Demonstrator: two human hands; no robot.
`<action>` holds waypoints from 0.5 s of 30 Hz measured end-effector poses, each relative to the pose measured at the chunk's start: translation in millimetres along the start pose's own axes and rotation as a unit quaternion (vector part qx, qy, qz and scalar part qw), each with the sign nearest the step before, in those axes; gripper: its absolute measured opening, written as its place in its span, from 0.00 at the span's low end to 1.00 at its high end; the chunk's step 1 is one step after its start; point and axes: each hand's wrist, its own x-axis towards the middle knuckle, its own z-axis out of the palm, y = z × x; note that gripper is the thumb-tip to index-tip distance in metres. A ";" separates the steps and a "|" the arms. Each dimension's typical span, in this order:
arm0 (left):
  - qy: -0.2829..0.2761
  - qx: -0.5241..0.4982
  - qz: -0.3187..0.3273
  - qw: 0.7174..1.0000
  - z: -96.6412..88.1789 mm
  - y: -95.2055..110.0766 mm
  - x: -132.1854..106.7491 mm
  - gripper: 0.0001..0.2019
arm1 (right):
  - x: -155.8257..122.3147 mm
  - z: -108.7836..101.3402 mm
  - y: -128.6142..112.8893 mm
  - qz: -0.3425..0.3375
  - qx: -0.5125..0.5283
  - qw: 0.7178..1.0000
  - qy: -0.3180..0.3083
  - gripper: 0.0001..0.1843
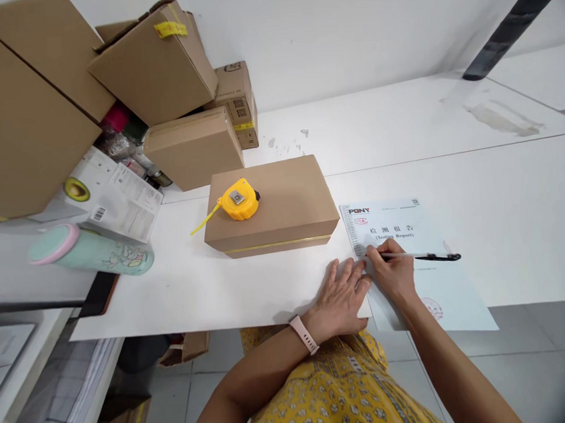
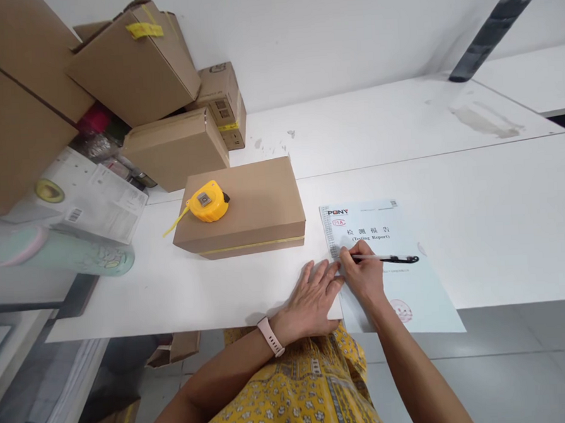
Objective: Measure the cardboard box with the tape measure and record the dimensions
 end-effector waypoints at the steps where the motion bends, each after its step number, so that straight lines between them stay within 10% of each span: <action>1: 0.001 0.000 0.000 1.000 -0.1 -0.1 0.0 0.40 | -0.2 -0.1 -0.3 -0.002 -0.002 1.000 0.002 0.16; 15: 0.001 -0.013 -0.002 1.000 0.0 -0.2 -0.3 0.42 | -0.8 -1.3 0.3 -0.010 -0.010 1.000 0.002 0.16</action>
